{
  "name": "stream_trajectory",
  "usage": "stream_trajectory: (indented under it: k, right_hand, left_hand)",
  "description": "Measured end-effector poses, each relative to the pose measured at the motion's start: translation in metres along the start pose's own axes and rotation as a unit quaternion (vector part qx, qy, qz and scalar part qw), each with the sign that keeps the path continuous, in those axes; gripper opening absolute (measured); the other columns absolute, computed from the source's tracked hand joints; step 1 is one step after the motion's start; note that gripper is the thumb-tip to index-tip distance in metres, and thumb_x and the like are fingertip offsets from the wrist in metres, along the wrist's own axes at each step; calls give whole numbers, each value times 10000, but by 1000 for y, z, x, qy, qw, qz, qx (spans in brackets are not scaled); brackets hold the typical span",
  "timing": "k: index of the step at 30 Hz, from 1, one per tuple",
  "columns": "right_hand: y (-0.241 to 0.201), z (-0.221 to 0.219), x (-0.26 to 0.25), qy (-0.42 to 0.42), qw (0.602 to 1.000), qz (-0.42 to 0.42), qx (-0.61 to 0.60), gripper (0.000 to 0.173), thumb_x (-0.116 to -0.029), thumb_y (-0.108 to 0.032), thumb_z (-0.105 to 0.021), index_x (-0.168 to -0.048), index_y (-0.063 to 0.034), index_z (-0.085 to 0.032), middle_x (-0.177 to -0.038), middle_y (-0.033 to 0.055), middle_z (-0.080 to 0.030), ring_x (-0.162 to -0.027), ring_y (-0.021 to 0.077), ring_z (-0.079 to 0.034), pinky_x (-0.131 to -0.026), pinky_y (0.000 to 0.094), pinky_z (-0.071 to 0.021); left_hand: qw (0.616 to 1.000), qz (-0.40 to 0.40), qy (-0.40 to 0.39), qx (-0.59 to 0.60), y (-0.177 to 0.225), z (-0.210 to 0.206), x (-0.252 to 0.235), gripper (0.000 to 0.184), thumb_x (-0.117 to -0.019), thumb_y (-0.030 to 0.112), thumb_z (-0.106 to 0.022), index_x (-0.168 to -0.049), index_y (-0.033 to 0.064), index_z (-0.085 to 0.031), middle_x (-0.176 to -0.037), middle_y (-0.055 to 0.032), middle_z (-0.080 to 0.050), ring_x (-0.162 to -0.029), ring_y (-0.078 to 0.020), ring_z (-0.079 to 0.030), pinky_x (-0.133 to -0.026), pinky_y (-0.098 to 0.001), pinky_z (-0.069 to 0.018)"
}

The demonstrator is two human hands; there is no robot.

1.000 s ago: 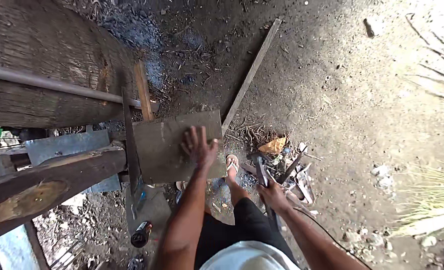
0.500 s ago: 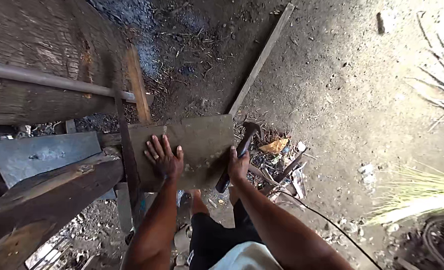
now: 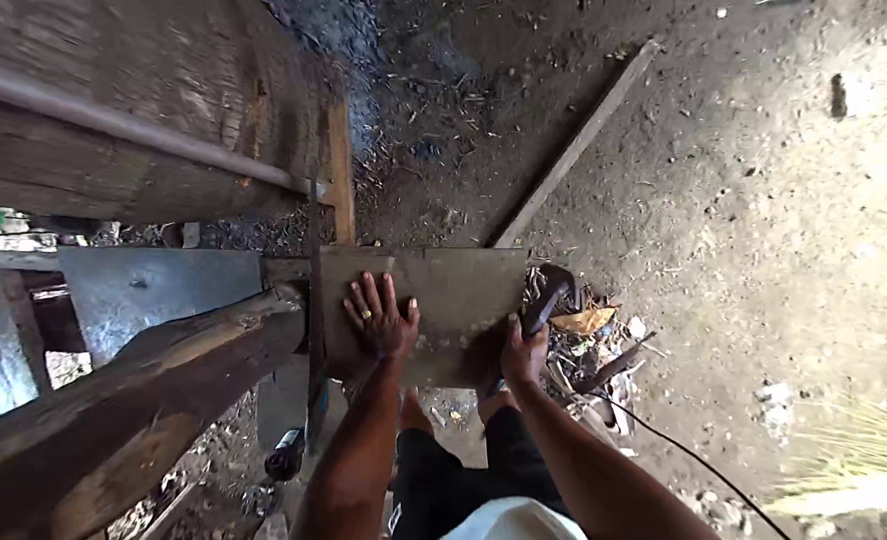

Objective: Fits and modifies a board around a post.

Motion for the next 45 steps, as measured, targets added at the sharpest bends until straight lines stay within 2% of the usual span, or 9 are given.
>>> stream_trajectory:
  k: [14, 20, 23, 25, 29, 32, 36, 41, 45]
  right_hand:
    - [4, 27, 7, -27, 993, 79, 83, 555, -1001, -413, -632, -1381, -22, -526, -1089, 195, -706, -1020, 353, -695, -908, 567, -537]
    - [0, 35, 94, -48, 979, 168, 102, 567, -989, -362, -640, -1425, -26, -505, -1007, 173, -716, -893, 337, -709, -813, 575, -572]
    - [-3, -3, 139, -122, 968, 168, 139, 570, -972, -364, -643, -1482, -140, -520, -1015, 143, -738, -879, 322, -723, -791, 574, -578]
    - [-3, -33, 158, -142, 962, 166, 163, 617, -953, -372, -656, -1523, -206, -489, -1117, 138, -733, -940, 331, -723, -821, 581, -579]
    - [-16, -72, 179, -126, 957, 175, 194, 653, -954, -369, -658, -1557, -229, -448, -1368, 183, -613, -1146, 370, -658, -940, 568, -546]
    - [-21, -91, 184, -124, 947, 210, 211, 629, -969, -329, -650, -1558, -227, -455, -1421, 218, -567, -1235, 393, -607, -1018, 558, -512]
    - [-30, -60, 165, -83, 938, 266, 208, 518, -990, -438, -618, -1440, -181, -603, -1452, 186, -567, -1307, 378, -570, -1065, 578, -481]
    - [-9, 33, 65, 14, 977, 135, 164, 779, -1013, -566, -539, -1561, -30, -403, -1494, 315, -481, -1354, 492, -499, -1099, 659, -413]
    - [-25, 9, 37, -16, 991, 70, 115, 751, -1060, -593, -416, -1516, 3, -434, -1388, 314, -568, -1303, 455, -548, -1078, 623, -430]
  left_hand:
    - [990, -14, -106, 89, -7, 3, 4, 725, -1025, 575, -435, -1652, 254, -263, -1745, -86, -63, -1606, -324, 0, -1250, -633, 25]
    - [977, 0, -54, 207, -74, 111, 45, 552, -993, 266, -637, -1518, 158, -509, -1641, -77, -388, -1537, -271, -323, -1234, -546, -319]
    - [971, 125, -146, 146, -141, 114, 96, 799, -961, 410, -680, -1623, 152, -314, -1617, -160, -403, -1463, -366, -428, -1151, -626, -377]
    - [943, 186, -246, 129, -177, 92, 120, 879, -974, 459, -662, -1658, 161, -198, -1452, -219, -569, -1215, -422, -638, -975, -661, -509]
    - [913, 191, -326, 155, -202, 73, 130, 495, -1066, 341, -521, -1506, 116, -502, -1235, -225, -692, -1154, -414, -668, -984, -642, -507]
    - [916, 175, -309, 189, -208, 82, 132, 457, -1078, 337, -506, -1465, 97, -545, -1211, -215, -701, -1148, -396, -673, -993, -615, -511]
    - [921, 151, -244, 262, -211, 124, 160, 423, -1066, 320, -534, -1417, 89, -592, -1090, -167, -733, -953, -321, -723, -880, -567, -572]
    - [898, 157, -256, 321, -249, 154, 248, 447, -1051, 302, -577, -1459, 120, -575, -1155, -148, -734, -929, -283, -736, -868, -551, -592]
    - [902, 143, -248, 324, -298, 143, 325, 428, -1023, 238, -621, -1431, 111, -608, -1230, -117, -731, -910, -240, -762, -846, -511, -630]
Point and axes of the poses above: each hand's wrist, its own x-axis away from the middle knuckle, its own z-axis out of the back of the hand, y = z × x, the point moved 9 cm from there along -x, towards the middle knuckle
